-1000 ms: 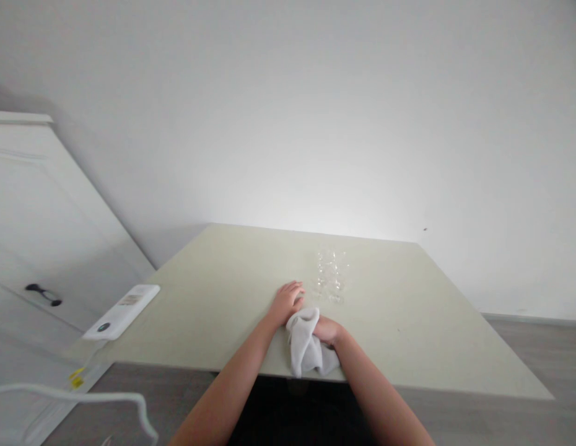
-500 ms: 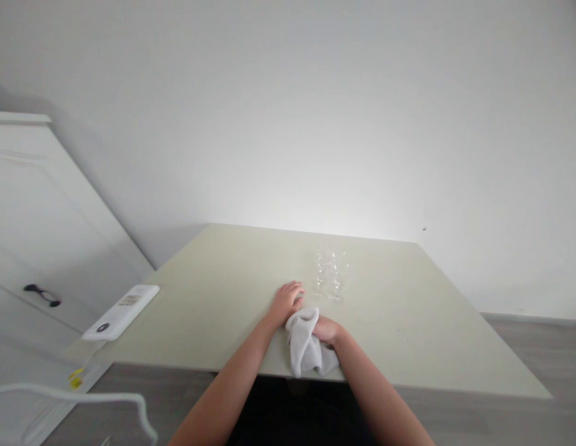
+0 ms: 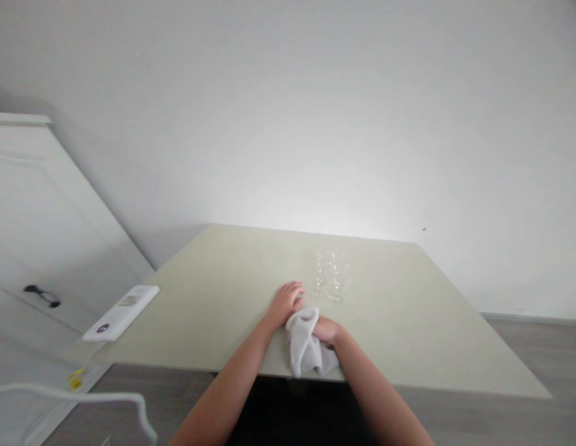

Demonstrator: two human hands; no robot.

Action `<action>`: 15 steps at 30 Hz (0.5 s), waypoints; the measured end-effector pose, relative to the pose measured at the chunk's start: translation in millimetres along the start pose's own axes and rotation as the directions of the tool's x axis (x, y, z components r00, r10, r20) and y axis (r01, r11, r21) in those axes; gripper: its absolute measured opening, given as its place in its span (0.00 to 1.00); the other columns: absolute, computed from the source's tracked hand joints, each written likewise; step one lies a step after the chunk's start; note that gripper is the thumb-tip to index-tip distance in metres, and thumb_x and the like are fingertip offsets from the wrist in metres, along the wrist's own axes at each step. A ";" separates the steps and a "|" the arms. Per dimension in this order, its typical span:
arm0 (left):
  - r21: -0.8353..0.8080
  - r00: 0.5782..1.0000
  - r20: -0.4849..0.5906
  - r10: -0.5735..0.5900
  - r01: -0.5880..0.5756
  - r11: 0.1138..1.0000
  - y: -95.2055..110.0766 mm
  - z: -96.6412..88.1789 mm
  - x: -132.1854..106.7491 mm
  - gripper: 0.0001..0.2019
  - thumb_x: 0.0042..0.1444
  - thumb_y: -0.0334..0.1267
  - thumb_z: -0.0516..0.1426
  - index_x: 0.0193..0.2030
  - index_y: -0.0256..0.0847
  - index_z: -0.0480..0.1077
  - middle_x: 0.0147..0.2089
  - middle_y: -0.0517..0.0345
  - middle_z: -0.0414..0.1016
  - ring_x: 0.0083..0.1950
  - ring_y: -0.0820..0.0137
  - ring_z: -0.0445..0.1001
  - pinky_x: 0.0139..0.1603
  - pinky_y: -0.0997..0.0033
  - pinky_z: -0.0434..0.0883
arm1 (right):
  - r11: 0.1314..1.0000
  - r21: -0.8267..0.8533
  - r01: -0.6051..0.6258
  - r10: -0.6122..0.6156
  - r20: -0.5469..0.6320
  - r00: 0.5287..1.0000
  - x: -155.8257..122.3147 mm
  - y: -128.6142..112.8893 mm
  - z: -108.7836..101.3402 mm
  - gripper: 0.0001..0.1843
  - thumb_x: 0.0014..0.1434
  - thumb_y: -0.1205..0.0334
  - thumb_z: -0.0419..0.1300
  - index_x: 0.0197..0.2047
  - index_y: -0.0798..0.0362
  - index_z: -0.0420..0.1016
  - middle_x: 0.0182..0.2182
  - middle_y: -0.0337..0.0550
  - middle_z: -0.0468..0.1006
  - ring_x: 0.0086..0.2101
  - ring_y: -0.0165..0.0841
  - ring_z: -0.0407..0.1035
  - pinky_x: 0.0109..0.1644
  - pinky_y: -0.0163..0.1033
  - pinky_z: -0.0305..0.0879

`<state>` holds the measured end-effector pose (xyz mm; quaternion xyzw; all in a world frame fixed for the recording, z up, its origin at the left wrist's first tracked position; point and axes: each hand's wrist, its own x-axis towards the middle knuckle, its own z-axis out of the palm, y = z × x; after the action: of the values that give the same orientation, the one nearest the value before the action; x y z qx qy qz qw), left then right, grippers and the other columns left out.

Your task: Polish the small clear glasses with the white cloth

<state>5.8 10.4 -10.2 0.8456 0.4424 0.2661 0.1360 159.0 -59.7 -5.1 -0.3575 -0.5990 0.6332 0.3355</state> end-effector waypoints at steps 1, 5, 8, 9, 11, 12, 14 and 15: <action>-0.002 1.000 -0.003 0.000 0.000 1.000 0.2 -0.3 0.1 0.13 0.55 0.34 0.55 0.47 0.41 0.72 0.60 0.50 0.70 0.63 0.61 0.64 0.66 0.56 0.59 | 1.000 -0.001 0.003 -0.003 0.000 1.000 -0.2 -0.3 0.3 0.20 0.46 0.49 0.66 0.38 0.55 0.78 0.32 0.42 0.76 0.39 0.38 0.69 0.47 0.42 0.67; -0.006 1.000 -0.006 -0.006 0.006 1.000 1.1 -0.5 0.2 0.13 0.54 0.33 0.55 0.47 0.41 0.72 0.60 0.50 0.70 0.63 0.61 0.64 0.66 0.55 0.59 | 1.000 -0.008 -0.005 0.005 -0.005 1.000 0.1 0.6 -0.1 0.21 0.45 0.48 0.66 0.38 0.55 0.78 0.32 0.43 0.76 0.40 0.38 0.69 0.48 0.41 0.67; -0.015 1.000 -0.013 0.003 -0.003 1.000 0.5 1.3 -0.9 0.13 0.54 0.33 0.55 0.46 0.41 0.72 0.60 0.50 0.70 0.63 0.61 0.64 0.66 0.55 0.59 | 1.000 -0.008 -0.013 0.013 0.009 1.000 0.4 2.1 -1.2 0.21 0.45 0.48 0.67 0.36 0.56 0.78 0.32 0.43 0.77 0.38 0.38 0.70 0.46 0.41 0.67; -0.020 1.000 -0.019 0.008 -0.009 1.000 0.0 2.0 -1.4 0.12 0.54 0.33 0.55 0.46 0.41 0.72 0.59 0.50 0.70 0.63 0.61 0.64 0.66 0.55 0.59 | 1.000 -0.004 -0.019 0.019 0.017 1.000 0.3 2.6 -1.4 0.21 0.45 0.48 0.67 0.36 0.56 0.78 0.31 0.43 0.77 0.38 0.38 0.70 0.45 0.41 0.68; -0.042 0.999 -0.047 0.009 -0.011 0.999 -1.0 2.1 -1.1 0.11 0.54 0.33 0.55 0.45 0.41 0.72 0.57 0.50 0.72 0.61 0.61 0.67 0.64 0.56 0.61 | 0.999 0.016 -0.037 0.036 0.032 0.999 -0.2 3.1 -1.5 0.21 0.45 0.47 0.67 0.35 0.56 0.78 0.31 0.44 0.77 0.37 0.37 0.70 0.44 0.41 0.68; -0.060 0.997 -0.074 0.004 -0.008 0.998 -1.1 0.7 0.2 0.11 0.55 0.33 0.55 0.44 0.40 0.72 0.55 0.50 0.73 0.59 0.62 0.68 0.63 0.58 0.63 | 0.999 0.027 -0.046 0.045 0.038 0.998 -0.5 3.3 -1.5 0.21 0.45 0.47 0.67 0.36 0.57 0.78 0.31 0.44 0.78 0.37 0.37 0.70 0.44 0.42 0.68; -0.100 0.987 -0.162 -0.019 0.002 0.995 1.2 -6.0 7.0 0.10 0.57 0.33 0.53 0.45 0.40 0.71 0.50 0.51 0.75 0.54 0.64 0.71 0.59 0.61 0.66 | 0.997 0.048 -0.061 0.058 0.054 0.997 -0.8 3.6 -1.4 0.22 0.45 0.47 0.67 0.37 0.57 0.78 0.31 0.44 0.78 0.36 0.37 0.71 0.44 0.42 0.69; -0.116 0.976 -0.215 -0.029 0.004 0.993 4.1 -11.5 13.1 0.10 0.58 0.34 0.52 0.45 0.41 0.70 0.48 0.52 0.75 0.52 0.65 0.71 0.58 0.62 0.67 | 0.996 0.058 -0.064 0.061 0.061 0.996 -0.8 3.9 -1.4 0.23 0.45 0.47 0.67 0.38 0.57 0.78 0.32 0.44 0.78 0.36 0.37 0.71 0.45 0.42 0.69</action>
<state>8.2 18.7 5.5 0.7986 0.4457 0.3803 0.1376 160.6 -59.9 -9.0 -0.3469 -0.5779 0.6714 0.3082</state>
